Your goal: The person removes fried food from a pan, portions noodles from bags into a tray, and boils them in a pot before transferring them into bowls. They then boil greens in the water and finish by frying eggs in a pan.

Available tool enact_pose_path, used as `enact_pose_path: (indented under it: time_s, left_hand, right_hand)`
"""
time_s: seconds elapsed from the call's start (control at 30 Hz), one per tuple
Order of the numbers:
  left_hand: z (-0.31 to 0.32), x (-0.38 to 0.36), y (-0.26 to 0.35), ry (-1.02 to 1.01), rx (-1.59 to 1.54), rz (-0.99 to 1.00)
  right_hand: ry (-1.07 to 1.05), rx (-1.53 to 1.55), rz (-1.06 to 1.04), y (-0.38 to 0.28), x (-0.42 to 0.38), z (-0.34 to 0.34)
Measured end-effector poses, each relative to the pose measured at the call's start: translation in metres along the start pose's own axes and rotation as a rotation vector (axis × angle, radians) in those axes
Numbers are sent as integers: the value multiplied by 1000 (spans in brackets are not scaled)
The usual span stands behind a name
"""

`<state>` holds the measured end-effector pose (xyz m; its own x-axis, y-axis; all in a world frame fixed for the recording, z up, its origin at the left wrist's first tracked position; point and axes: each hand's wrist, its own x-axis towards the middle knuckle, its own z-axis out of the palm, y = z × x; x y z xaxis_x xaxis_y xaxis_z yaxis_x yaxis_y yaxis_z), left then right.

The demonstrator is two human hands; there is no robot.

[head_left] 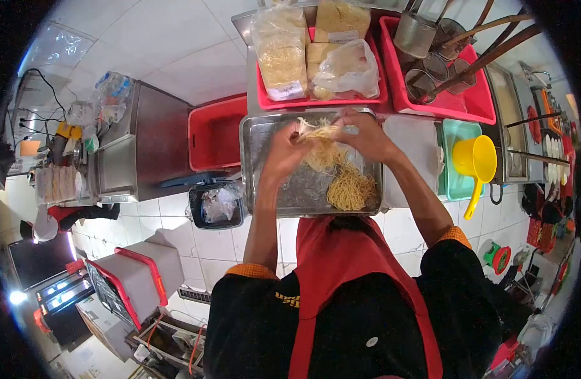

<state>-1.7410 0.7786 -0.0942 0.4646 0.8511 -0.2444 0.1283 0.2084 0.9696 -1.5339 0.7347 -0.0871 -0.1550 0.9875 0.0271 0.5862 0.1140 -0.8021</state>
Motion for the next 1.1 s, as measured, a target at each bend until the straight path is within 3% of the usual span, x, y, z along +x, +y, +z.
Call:
enact_pose_path:
  time_s: [0.03,0.13,0.27,0.33,0.47,0.53,0.67,0.73,0.77,0.83,0.87,0.93,1.07,1.1]
  left_hand:
    - [-6,1,-2,13,287,-24]
    - [-14,3,-1,-113,407,-35]
    - [-17,-4,3,-94,680,-5]
    - [-16,-7,20,-74,996,-237]
    - [-27,5,-63,30,928,-22]
    - [-17,5,-78,102,933,151]
    - [-4,9,-75,31,980,116]
    - [-4,18,-65,-41,450,-207]
    - [-5,19,-65,-44,451,-203]
    - [-9,10,-79,-47,-182,31]
    - [-15,6,-87,-53,-180,25]
    - [-28,8,-98,107,354,13]
    - [0,21,-96,-94,438,-207]
    - [8,23,-101,-42,150,-135]
  right_hand:
    - [-87,310,-12,-4,0,-4]
    - [-136,410,4,-13,1,-6]
    - [-137,549,106,-5,-1,-2]
    - [-161,494,136,-5,0,-7]
    - [-244,408,57,9,-4,-7]
    - [-148,-686,97,18,-9,4]
    - [26,-679,52,49,-7,50]
    - [-87,-526,161,48,-4,53]
    - [-83,-528,163,55,-1,48]
    - [-8,-113,-123,66,-3,36]
    - [-6,-110,-116,63,-8,34]
    - [-204,-332,364,30,-9,18]
    - [-108,-393,224,73,-8,85]
    - [-105,-314,102,72,0,88]
